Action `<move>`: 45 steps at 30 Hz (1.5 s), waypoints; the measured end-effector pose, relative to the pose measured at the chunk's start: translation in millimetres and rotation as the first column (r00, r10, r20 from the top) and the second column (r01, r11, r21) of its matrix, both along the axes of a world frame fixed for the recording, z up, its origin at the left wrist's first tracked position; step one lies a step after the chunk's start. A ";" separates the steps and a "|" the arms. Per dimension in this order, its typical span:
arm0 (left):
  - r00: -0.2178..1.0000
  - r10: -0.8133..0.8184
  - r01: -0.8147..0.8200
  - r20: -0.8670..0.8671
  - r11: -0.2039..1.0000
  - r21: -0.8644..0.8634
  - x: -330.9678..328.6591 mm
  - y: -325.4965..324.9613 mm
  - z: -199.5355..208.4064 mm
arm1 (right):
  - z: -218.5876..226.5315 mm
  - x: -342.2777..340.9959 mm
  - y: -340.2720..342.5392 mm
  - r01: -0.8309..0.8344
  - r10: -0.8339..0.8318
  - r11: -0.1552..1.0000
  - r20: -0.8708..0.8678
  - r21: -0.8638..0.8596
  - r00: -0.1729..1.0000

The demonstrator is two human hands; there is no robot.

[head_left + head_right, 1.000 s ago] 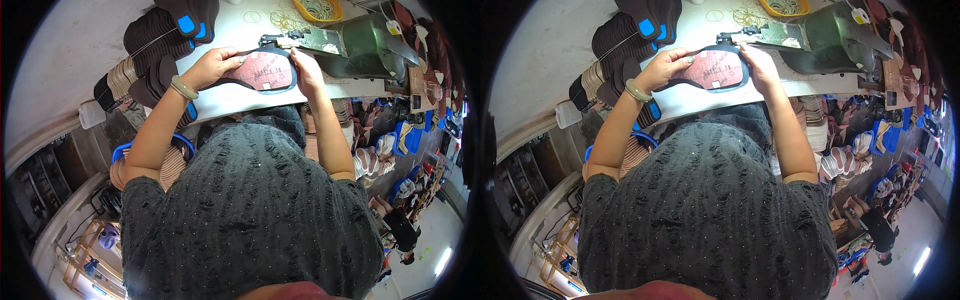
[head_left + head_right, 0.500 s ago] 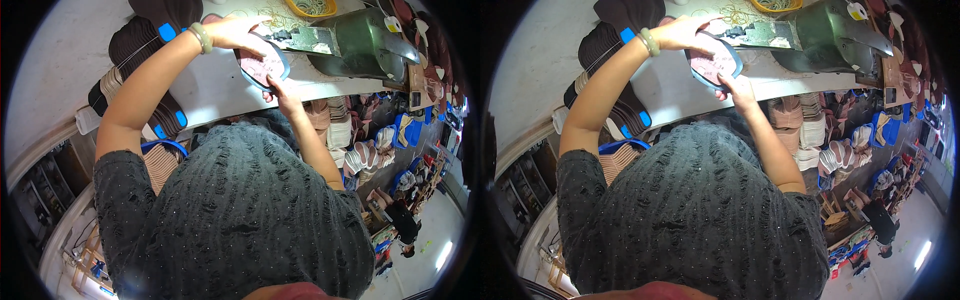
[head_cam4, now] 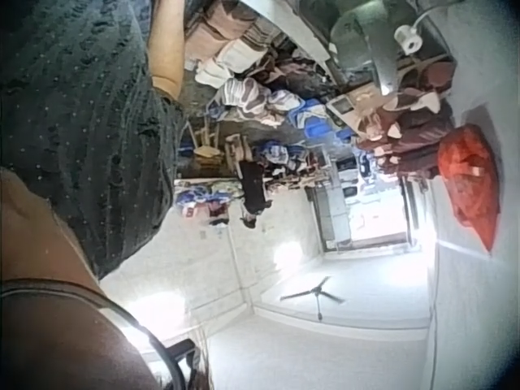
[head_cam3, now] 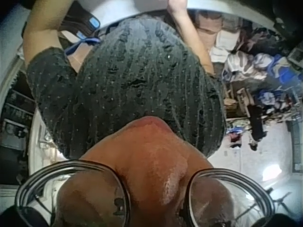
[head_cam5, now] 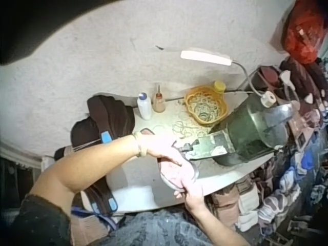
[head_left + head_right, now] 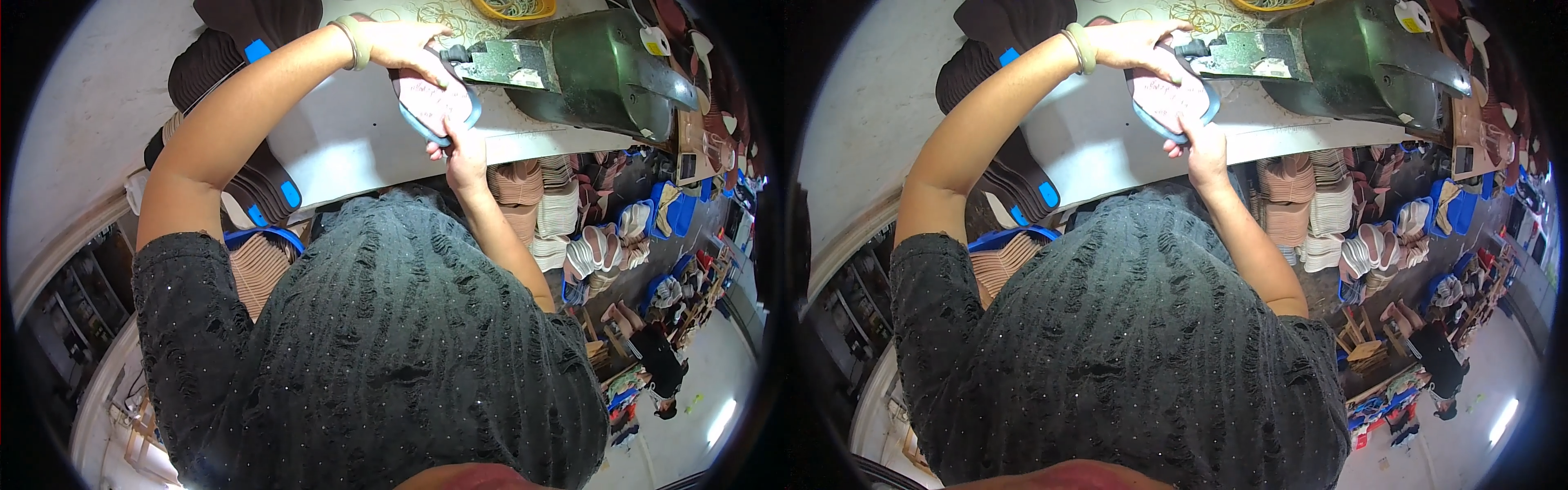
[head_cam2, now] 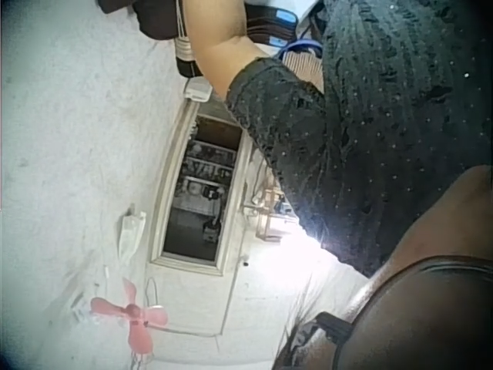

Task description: The recorder is assembling and inspecting shoe components, specifically insoles and outsoles, in a factory setting.

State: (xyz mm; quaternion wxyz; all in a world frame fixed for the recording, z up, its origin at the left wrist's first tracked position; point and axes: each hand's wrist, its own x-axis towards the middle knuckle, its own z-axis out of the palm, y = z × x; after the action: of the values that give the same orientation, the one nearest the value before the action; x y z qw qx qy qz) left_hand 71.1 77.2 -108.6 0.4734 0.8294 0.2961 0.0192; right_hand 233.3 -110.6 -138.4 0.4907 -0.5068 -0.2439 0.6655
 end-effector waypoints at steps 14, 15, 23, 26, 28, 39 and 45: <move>0.992 -0.128 0.128 -0.002 0.987 -0.100 -7.8 12.7 38.5 | 9.0 -3.5 27.0 -0.075 0.075 0.996 -0.011 -0.038 0.997; 0.985 -0.174 0.175 0.018 0.973 -0.151 -6.5 14.5 46.6 | 8.3 -3.7 29.8 -0.089 0.087 0.995 -0.027 -0.053 0.996; 0.976 -0.143 0.182 0.163 0.950 -0.253 -19.5 16.4 44.8 | 19.2 -10.7 51.3 -0.148 0.149 0.987 0.025 -0.057 0.988; 0.975 -0.124 0.160 0.184 0.967 -0.197 -25.5 12.7 47.4 | 18.2 -10.3 56.4 -0.159 0.160 0.986 0.022 -0.059 0.987; 0.977 -0.088 0.118 0.195 0.982 -0.147 -28.4 6.2 48.8 | 16.7 -8.0 58.1 -0.159 0.162 0.985 0.050 -0.067 0.986; 0.877 0.477 -0.403 0.056 0.793 -0.457 -39.6 -53.3 7.0 | 19.2 3.0 62.5 -0.131 0.137 0.990 0.186 -0.045 0.973; 0.839 0.524 -0.469 0.145 0.833 -0.293 -37.0 -70.6 1.5 | 19.1 3.0 50.6 -0.172 0.175 0.985 0.088 -0.032 0.981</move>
State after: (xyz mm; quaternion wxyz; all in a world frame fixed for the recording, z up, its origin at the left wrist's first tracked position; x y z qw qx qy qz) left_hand 34.1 6.5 -107.1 0.5806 0.6507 0.4482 0.1968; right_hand 236.3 -60.0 -119.4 0.4131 -0.5190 -0.3011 0.6850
